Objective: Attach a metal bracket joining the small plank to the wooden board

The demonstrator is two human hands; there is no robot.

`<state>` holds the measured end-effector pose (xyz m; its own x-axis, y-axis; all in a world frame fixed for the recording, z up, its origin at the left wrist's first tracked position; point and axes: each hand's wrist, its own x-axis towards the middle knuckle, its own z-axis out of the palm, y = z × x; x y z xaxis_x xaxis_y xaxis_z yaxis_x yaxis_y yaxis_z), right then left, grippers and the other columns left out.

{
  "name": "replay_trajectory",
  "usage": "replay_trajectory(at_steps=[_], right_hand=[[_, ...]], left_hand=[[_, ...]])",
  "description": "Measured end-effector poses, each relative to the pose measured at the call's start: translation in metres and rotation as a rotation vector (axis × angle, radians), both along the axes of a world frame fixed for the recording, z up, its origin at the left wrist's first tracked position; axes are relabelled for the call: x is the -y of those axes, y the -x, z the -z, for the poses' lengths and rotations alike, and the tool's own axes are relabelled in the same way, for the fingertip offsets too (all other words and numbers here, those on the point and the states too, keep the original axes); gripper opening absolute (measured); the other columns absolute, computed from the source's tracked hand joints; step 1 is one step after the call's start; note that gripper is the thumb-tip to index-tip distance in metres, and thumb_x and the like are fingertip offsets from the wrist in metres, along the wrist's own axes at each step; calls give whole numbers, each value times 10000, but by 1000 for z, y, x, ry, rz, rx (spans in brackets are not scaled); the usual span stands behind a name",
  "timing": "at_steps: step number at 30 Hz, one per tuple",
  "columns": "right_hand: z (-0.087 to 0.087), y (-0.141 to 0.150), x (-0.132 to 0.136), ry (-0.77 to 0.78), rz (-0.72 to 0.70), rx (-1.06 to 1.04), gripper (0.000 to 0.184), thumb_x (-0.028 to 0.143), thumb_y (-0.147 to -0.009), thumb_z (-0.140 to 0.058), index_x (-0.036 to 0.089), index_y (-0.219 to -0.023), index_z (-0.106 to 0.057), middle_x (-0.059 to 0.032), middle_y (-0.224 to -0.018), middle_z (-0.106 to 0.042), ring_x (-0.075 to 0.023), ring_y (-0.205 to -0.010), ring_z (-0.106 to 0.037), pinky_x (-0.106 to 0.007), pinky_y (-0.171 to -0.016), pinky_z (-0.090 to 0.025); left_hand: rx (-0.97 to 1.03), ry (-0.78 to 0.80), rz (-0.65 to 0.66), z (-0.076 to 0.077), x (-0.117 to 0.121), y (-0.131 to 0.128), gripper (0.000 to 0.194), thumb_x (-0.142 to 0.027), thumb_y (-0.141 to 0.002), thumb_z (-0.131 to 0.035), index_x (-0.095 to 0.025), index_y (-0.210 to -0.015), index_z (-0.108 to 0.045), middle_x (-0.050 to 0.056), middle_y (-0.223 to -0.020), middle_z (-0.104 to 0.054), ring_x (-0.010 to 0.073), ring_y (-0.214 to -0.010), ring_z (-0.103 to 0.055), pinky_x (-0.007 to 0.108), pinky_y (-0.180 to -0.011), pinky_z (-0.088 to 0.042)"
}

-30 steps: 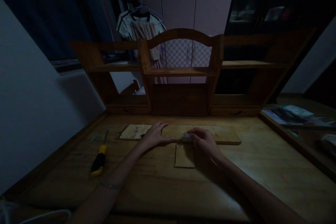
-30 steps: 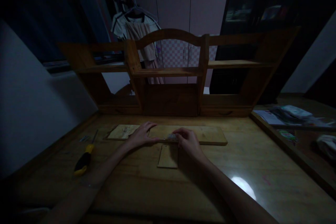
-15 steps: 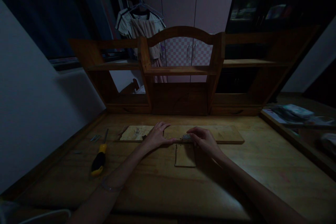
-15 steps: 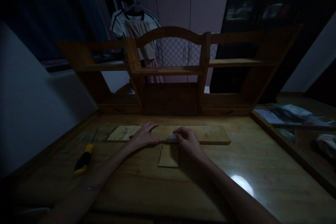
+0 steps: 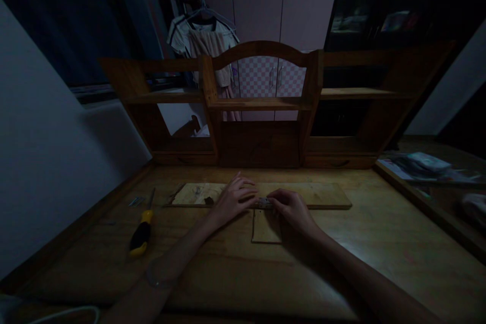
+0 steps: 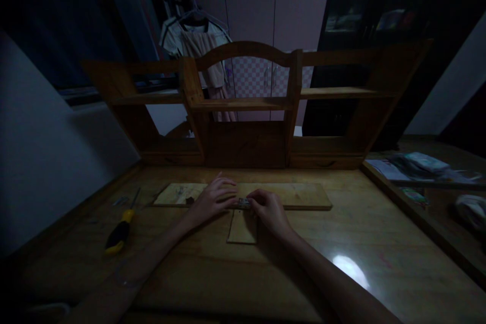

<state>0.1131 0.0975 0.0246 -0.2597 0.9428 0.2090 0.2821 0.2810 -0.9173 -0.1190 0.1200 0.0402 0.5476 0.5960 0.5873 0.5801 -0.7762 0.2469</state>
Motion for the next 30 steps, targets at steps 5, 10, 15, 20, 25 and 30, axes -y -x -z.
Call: replay_trajectory(at_steps=[5,10,15,20,25,30], right_hand=[[2,1,-1,-124,62,118,175,290,-866,-608,159,-917,-713,-40,-855,-635,-142,-742,-582,-288,-676,-439],[1,0,-1,-267,69,230,136,227,-878,-593,157,-914,-704,-39,-892,-603,-113,-774,-561,-253,-698,-423],[1,-1,1,-397,-22,277,192,273,-923,-563,142,-966,-697,-57,-996,-569,-97,-867,-566,-216,-786,-448],[1,-1,2,-387,-39,367,219,282,-931,-562,167,-1027,-721,-44,-1036,-571,-92,-855,-577,-218,-809,-453],[0,-2,1,-390,-54,365,201,235,-924,-564,163,-1018,-726,-40,-1015,-595,-96,-847,-580,-220,-795,-452],[1,-3,1,-423,-60,325,183,201,-915,-571,161,-1003,-726,-34,-997,-594,-84,-856,-573,-198,-798,-444]], left_hand=[[-60,20,79,1,4,-6,245,-432,-904,-593,-261,-1046,-698,-4,-1175,-576,117,-1164,-493,392,-1197,-156],[-49,27,53,5,6,-9,207,-377,-923,-574,-256,-1038,-695,2,-1121,-572,109,-1110,-506,394,-1193,-169],[-37,38,42,5,7,-10,200,-370,-914,-584,-222,-980,-701,12,-1086,-573,110,-1076,-519,397,-1199,-164],[-39,44,39,4,7,-9,191,-359,-918,-578,-219,-934,-707,9,-1068,-568,105,-1050,-523,398,-1200,-168],[-12,10,63,8,5,-8,177,-354,-910,-592,-218,-913,-706,9,-1045,-569,106,-1037,-525,411,-1187,-195],[4,18,69,11,3,-9,167,-366,-905,-603,-226,-907,-694,-7,-1053,-564,97,-1048,-517,411,-1184,-203]])
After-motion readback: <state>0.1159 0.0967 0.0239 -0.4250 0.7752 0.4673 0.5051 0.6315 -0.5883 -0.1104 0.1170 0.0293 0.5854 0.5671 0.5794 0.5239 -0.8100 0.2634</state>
